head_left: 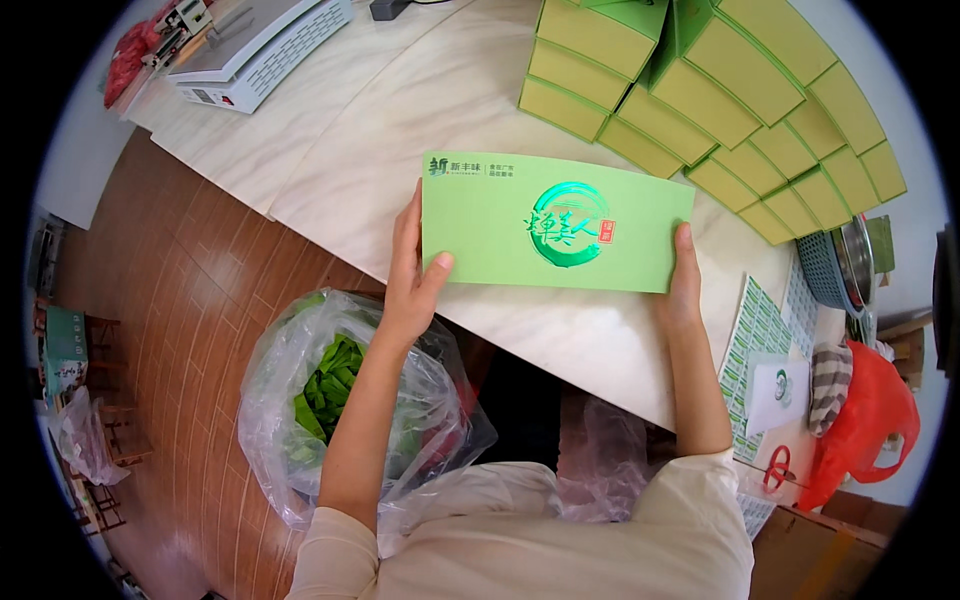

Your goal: The person fills a green box with small green packets from a plastic bag, covers them with a plastic sheet, and closes the box. They then peel a label from a sheet and apply it to the back of the box.

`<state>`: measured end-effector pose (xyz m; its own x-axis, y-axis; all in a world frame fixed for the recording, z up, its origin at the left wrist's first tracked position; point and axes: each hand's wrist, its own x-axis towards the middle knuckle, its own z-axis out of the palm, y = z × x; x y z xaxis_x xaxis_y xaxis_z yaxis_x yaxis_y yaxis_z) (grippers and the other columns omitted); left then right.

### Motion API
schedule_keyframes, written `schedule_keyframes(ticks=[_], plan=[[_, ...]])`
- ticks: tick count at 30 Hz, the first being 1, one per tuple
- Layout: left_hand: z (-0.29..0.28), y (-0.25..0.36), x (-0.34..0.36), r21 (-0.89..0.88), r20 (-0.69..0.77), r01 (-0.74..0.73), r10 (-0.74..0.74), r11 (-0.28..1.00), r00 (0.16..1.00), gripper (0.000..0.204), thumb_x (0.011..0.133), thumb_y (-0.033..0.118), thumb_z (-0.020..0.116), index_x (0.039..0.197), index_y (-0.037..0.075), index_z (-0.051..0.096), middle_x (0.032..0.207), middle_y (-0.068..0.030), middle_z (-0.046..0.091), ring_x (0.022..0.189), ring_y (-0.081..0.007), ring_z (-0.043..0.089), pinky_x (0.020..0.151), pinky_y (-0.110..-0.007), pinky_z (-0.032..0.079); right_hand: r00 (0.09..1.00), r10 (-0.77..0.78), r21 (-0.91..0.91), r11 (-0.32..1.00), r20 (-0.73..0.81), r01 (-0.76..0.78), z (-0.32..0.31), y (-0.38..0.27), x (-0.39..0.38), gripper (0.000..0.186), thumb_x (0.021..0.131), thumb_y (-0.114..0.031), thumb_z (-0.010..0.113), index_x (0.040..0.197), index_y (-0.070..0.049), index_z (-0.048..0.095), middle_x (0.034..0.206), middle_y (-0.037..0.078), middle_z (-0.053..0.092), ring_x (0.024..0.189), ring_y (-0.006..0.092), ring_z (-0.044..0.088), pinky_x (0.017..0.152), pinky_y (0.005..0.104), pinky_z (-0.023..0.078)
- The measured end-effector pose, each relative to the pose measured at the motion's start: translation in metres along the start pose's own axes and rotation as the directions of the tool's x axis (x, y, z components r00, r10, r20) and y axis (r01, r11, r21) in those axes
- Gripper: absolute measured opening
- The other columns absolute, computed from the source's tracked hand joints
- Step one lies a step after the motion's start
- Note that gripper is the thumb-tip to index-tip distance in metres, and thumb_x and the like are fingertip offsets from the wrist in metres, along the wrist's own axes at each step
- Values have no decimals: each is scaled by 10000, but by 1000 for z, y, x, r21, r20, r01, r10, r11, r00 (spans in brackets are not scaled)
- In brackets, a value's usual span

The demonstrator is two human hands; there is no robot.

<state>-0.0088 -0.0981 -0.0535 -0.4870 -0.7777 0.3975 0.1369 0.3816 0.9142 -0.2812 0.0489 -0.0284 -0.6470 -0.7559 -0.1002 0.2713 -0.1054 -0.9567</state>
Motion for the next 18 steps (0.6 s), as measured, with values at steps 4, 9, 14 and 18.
schedule_keyframes(ticks=[4, 9, 14, 18], plan=[[-2, -2, 1, 14, 1, 1, -1, 1000, 1000, 754, 888, 326, 549, 1475, 6, 201, 1476, -138, 300, 1373, -241, 278, 1123, -363, 190, 997, -10, 15, 1000, 75, 9, -9, 4, 5, 607, 986, -445, 398, 1436, -48, 311, 1417, 99, 400, 1302, 211, 379, 1076, 333, 301], [-2, -3, 0, -17, -9, 16, -16, 1000, 1000, 763, 880, 334, 560, 1475, 9, 209, 1458, -136, 323, 1368, -240, 286, 1121, -361, 192, 998, -12, -19, 1000, 66, 13, -11, 5, 6, 610, 987, -447, 391, 1436, -42, 309, 1419, 106, 398, 1305, 215, 374, 1083, 336, 289], [-1, 1, 1, -21, 7, 1, 0, 1000, 1000, 734, 898, 305, 550, 1471, 1, 208, 1457, -159, 296, 1364, -260, 284, 1115, -373, 216, 998, -13, -24, 1000, 59, 14, -9, 2, 4, 602, 987, -448, 389, 1427, -42, 323, 1407, 103, 409, 1299, 216, 380, 1081, 338, 292], [-1, -2, 0, -11, 11, -17, 17, 1000, 1000, 719, 904, 294, 547, 1467, -5, 214, 1449, -172, 295, 1359, -269, 286, 1111, -378, 226, 998, -32, -4, 999, 45, 32, -11, 6, 5, 666, 950, -521, 434, 1387, -22, 371, 1379, 117, 452, 1273, 240, 425, 1060, 369, 332]])
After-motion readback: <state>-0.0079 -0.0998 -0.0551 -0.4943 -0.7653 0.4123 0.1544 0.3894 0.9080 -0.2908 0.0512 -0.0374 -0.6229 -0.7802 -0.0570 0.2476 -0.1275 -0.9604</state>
